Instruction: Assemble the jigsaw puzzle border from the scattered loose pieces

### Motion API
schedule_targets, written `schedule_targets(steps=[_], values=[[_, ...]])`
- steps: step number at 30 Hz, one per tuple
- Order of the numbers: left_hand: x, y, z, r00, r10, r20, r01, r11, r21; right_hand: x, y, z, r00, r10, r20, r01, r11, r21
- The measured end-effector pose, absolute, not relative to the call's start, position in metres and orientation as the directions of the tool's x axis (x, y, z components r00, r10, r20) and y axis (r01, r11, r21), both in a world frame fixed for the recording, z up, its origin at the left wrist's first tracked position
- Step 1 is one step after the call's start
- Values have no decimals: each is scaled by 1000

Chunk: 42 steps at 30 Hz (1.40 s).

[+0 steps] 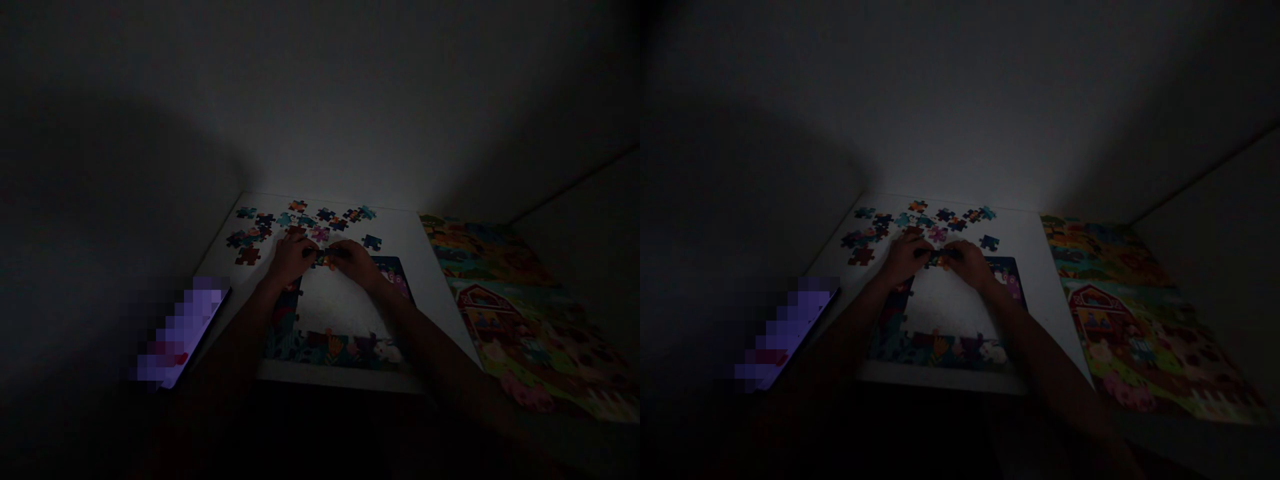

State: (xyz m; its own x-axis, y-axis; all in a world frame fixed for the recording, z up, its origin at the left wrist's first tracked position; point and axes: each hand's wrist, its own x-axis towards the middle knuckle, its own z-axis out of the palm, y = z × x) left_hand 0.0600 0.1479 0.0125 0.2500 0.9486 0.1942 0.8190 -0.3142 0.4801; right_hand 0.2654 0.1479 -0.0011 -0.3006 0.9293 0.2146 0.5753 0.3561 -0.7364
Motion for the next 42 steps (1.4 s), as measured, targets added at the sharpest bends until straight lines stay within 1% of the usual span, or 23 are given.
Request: schedule_targets(steps=[4,7,21,27,36,42], values=[[60,148,9,249,943,220,815,-327,479,265,150,-6,-324,907,270,668,422,-613],[60,149,6,251,940,229,811,-334,480,265,150,-9,-330,897,294,689,442,-575],[62,147,12,258,949,179,833,-313,456,266,147,-6,-367,885,286,687,465,-558],[62,148,10,255,948,190,835,-315,452,262,145,-5,-353,889,292,727,457,-513],[63,147,11,246,950,192,846,-307,435,259,142,0,-403,870,283,763,490,-421],[64,146,11,239,952,190,864,-298,407,260,144,-2,-427,853,298,739,520,-428]])
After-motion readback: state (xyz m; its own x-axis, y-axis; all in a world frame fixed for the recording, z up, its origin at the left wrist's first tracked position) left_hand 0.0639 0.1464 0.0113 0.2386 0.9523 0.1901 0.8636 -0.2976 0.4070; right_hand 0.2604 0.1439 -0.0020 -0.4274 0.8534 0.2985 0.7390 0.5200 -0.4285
